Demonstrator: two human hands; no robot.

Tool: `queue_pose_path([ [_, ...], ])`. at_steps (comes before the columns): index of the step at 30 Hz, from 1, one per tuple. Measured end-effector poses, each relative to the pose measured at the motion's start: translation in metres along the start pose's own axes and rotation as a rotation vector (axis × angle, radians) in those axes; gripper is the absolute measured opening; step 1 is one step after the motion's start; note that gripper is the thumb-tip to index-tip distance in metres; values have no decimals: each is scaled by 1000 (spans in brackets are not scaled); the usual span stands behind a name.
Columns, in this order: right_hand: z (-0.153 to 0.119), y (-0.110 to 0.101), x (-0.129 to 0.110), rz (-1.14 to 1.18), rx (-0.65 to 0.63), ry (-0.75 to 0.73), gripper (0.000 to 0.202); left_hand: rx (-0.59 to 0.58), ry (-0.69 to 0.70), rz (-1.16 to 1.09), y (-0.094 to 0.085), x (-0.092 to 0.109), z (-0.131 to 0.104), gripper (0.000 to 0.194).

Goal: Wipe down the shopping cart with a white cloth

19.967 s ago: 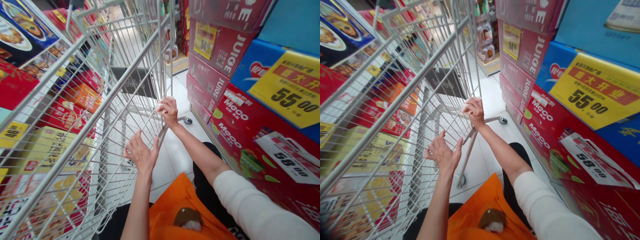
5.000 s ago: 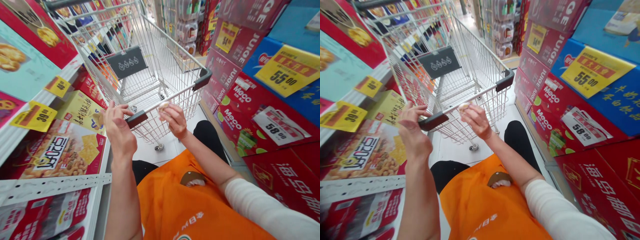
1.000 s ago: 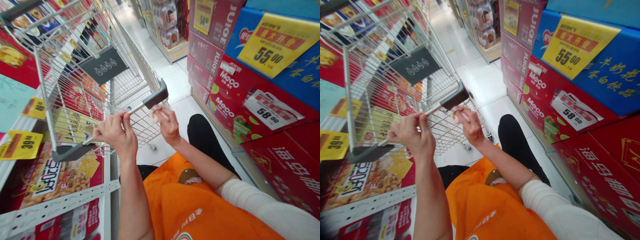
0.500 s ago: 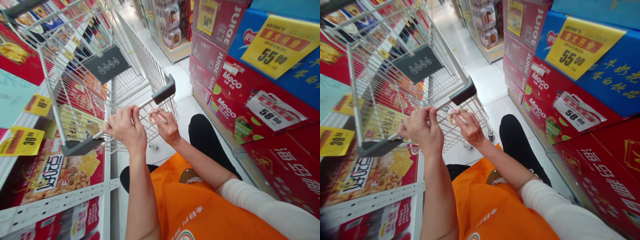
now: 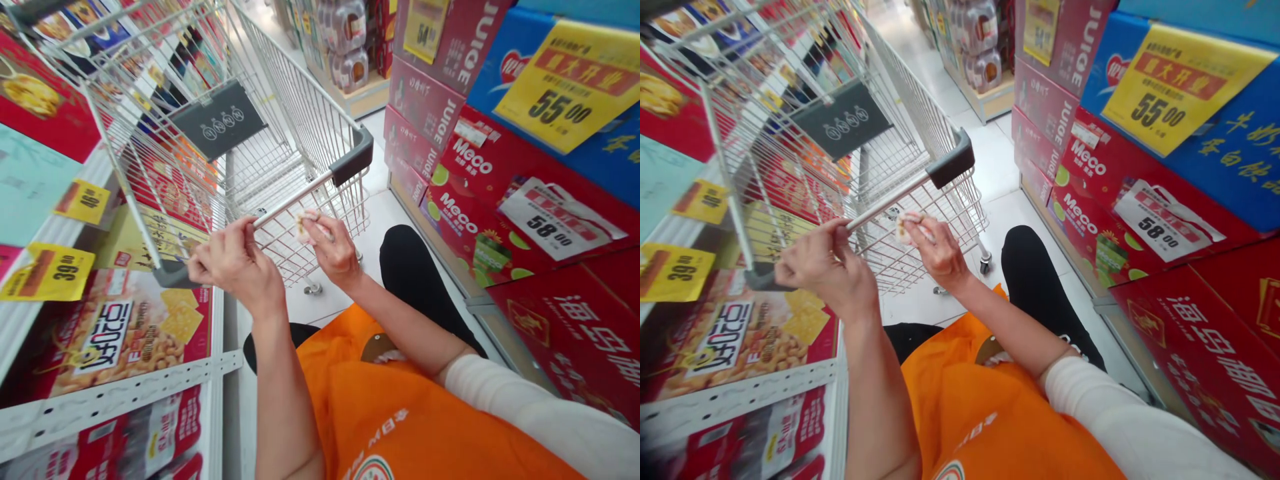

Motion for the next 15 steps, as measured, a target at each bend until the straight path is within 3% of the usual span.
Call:
queue_pose_path([
  [2, 0, -5, 9, -36, 53, 8, 43, -10, 23, -30, 5, 11, -2, 32],
  [5, 6, -34, 55, -99, 240, 117, 40, -27, 142, -49, 2, 20, -9, 30],
  [8, 16, -54, 86, -112, 315, 185, 39, 85, 144, -20, -13, 8, -16, 29],
  [10, 19, -50, 78, -100, 287, 171, 39, 129, 104, -32, -17, -4, -16, 32],
  [15, 9, -6, 13, -21, 84, 36, 42, 49, 145, -105, -7, -12, -3, 38],
])
Point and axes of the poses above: each hand's wrist, its own z-axis towards the middle knuckle, its own y-axis out of the palm, x = y × z, the point moved 6 cm from there along z, towards the middle knuckle, and after that the axes turned 15 degrees about -x, right-handed, at the moved point
